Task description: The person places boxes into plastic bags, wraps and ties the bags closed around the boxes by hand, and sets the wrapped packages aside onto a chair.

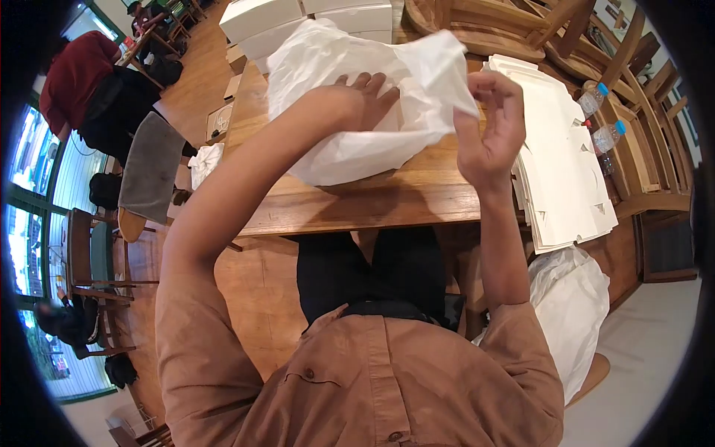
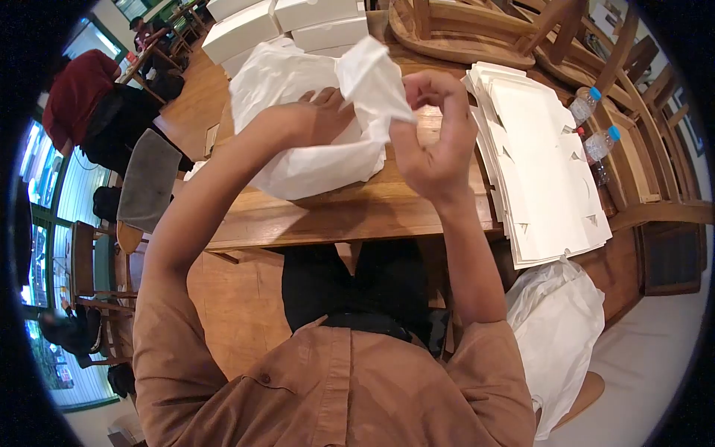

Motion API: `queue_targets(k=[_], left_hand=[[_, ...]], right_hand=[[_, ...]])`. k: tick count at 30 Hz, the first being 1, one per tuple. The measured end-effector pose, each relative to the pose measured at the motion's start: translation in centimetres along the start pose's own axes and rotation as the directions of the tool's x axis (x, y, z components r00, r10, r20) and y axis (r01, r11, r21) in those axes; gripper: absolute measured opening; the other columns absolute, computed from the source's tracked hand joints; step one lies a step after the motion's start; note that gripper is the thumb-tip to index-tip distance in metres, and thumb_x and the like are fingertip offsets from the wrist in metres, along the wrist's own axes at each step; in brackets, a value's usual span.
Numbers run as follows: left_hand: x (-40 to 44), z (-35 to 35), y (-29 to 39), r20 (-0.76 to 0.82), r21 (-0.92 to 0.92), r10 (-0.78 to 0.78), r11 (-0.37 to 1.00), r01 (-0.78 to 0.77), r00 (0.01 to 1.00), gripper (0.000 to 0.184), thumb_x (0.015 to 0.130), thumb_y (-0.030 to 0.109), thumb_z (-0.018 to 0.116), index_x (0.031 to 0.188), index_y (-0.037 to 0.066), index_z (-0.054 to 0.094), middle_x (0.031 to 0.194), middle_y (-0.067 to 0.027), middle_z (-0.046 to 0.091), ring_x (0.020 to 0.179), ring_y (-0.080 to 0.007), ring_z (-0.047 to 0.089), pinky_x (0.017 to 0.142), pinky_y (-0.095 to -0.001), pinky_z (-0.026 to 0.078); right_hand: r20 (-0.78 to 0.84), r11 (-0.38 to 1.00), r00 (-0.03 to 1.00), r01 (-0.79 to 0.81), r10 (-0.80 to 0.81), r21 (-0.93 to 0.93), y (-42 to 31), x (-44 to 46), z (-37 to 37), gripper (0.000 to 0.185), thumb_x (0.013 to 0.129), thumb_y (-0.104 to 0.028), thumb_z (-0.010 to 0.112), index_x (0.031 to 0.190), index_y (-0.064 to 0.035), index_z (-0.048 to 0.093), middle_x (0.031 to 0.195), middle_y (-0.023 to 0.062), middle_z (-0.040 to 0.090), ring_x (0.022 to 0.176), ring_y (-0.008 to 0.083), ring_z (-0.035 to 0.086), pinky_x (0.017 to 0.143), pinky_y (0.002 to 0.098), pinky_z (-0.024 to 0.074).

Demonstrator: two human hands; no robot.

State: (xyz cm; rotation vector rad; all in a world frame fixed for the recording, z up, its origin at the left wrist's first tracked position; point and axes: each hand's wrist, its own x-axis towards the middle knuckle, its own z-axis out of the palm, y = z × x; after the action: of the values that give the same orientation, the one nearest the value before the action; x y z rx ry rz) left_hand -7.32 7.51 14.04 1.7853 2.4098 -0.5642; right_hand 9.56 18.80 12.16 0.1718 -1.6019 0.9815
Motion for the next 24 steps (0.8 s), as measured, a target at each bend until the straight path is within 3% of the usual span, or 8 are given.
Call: queue_targets(k=[2,5,10,14,18,20,22,24], left_hand=[[-0.9,0.0,-0.1,0.043,-0.033,0.019,0.999,-0.017,0.999,0.072,0.093,0.035,0.052,0.156,0.011,0.027,0.162,-0.0225,0.021,0.149,-0.037,0.025,0.121,-0.0538,0.025],[-1.5,1.2,-0.5,-0.043,-0.024,0.108,0.994,-0.109,0.993,0.075,0.092,0.039,0.054,0.156,0.01,0.027,0.16,-0.0229,0.024,0.149,-0.0367,0.025,0.121,-0.0534,0.025],[-1.6,-0.1,-0.8,0.117,-0.11,0.094,0.991,-0.081,0.989,0.082,0.089,0.039,0.058,0.158,0.011,0.024,0.162,-0.022,0.02,0.15,-0.0364,0.024,0.122,-0.0536,0.024],[-1.4,1.1,-0.8,0.049,-0.114,0.091,0.99,-0.085,0.995,0.082,0.089,0.042,0.058,0.159,0.015,0.024,0.163,-0.0216,0.019,0.15,-0.0371,0.023,0.122,-0.0535,0.024],[-1.6,0.6,-0.7,0.005,-0.105,0.096,0.99,-0.095,0.995,0.071,0.09,0.042,0.055,0.155,0.021,0.036,0.163,-0.0218,0.018,0.15,-0.0389,0.023,0.121,-0.0532,0.026],[-1.5,0.6,-1.0,0.003,-0.094,0.1,0.991,-0.099,0.995,0.065,0.092,0.04,0.054,0.153,0.022,0.04,0.163,-0.022,0.019,0.15,-0.0394,0.022,0.12,-0.0522,0.028],[-0.2,1.4,-2.1,-0.014,-0.221,0.197,0.956,-0.195,0.98,0.06,0.094,0.037,0.051,0.152,0.021,0.043,0.161,-0.0237,0.024,0.148,-0.0395,0.027,0.118,-0.0482,0.033],[0.0,1.4,-2.6,-0.047,-0.192,0.239,0.951,-0.243,0.97,0.057,0.098,0.038,0.048,0.152,0.022,0.043,0.16,-0.0209,0.027,0.146,-0.0375,0.032,0.117,-0.0448,0.034]], right_hand=[[0.002,0.999,1.0,-0.028,0.028,0.017,-0.6,-0.7,-0.3,0.026,0.08,-0.002,0.061,0.106,0.0018,0.061,0.094,0.0097,0.062,0.082,0.0186,0.06,0.078,0.0308,0.051],[0.122,0.982,0.986,0.128,-0.112,-0.141,-0.6,-1.2,-1.2,0.028,0.076,-0.008,0.059,0.103,0.0029,0.061,0.093,0.014,0.061,0.08,0.022,0.057,0.076,0.0336,0.0493],[0.089,0.991,0.988,0.131,-0.128,-0.02,-0.8,-0.8,-0.4,0.025,0.08,-0.008,0.057,0.102,0.003,0.06,0.1,0.0164,0.064,0.089,0.0258,0.059,0.083,0.0355,0.0491],[0.141,0.993,0.983,0.119,-0.121,0.018,-1.4,-0.3,-0.2,0.023,0.084,-0.008,0.057,0.103,0.0033,0.059,0.108,0.0185,0.066,0.096,0.0285,0.061,0.089,0.0368,0.0482],[0.137,0.993,0.985,0.108,-0.101,-0.048,-1.3,-0.1,-0.2,0.023,0.086,-0.01,0.06,0.105,0.0033,0.06,0.106,0.0174,0.066,0.096,0.0264,0.061,0.09,0.0358,0.0483],[0.081,1.0,0.997,-0.005,0.005,0.003,-1.3,0.0,0.2,0.023,0.088,-0.012,0.062,0.106,0.0033,0.06,0.105,0.0155,0.066,0.097,0.0219,0.062,0.091,0.0347,0.0484],[0.092,0.997,0.994,-0.058,0.053,0.049,-0.9,0.6,0.7,0.024,0.09,-0.014,0.063,0.107,0.003,0.059,0.105,0.0137,0.067,0.098,0.0198,0.061,0.091,0.0341,0.0483],[0.102,0.989,0.989,-0.114,0.104,0.092,0.0,1.4,1.4,0.025,0.093,-0.015,0.063,0.109,0.0027,0.059,0.105,0.0119,0.067,0.098,0.0177,0.061,0.091,0.0335,0.0482]])
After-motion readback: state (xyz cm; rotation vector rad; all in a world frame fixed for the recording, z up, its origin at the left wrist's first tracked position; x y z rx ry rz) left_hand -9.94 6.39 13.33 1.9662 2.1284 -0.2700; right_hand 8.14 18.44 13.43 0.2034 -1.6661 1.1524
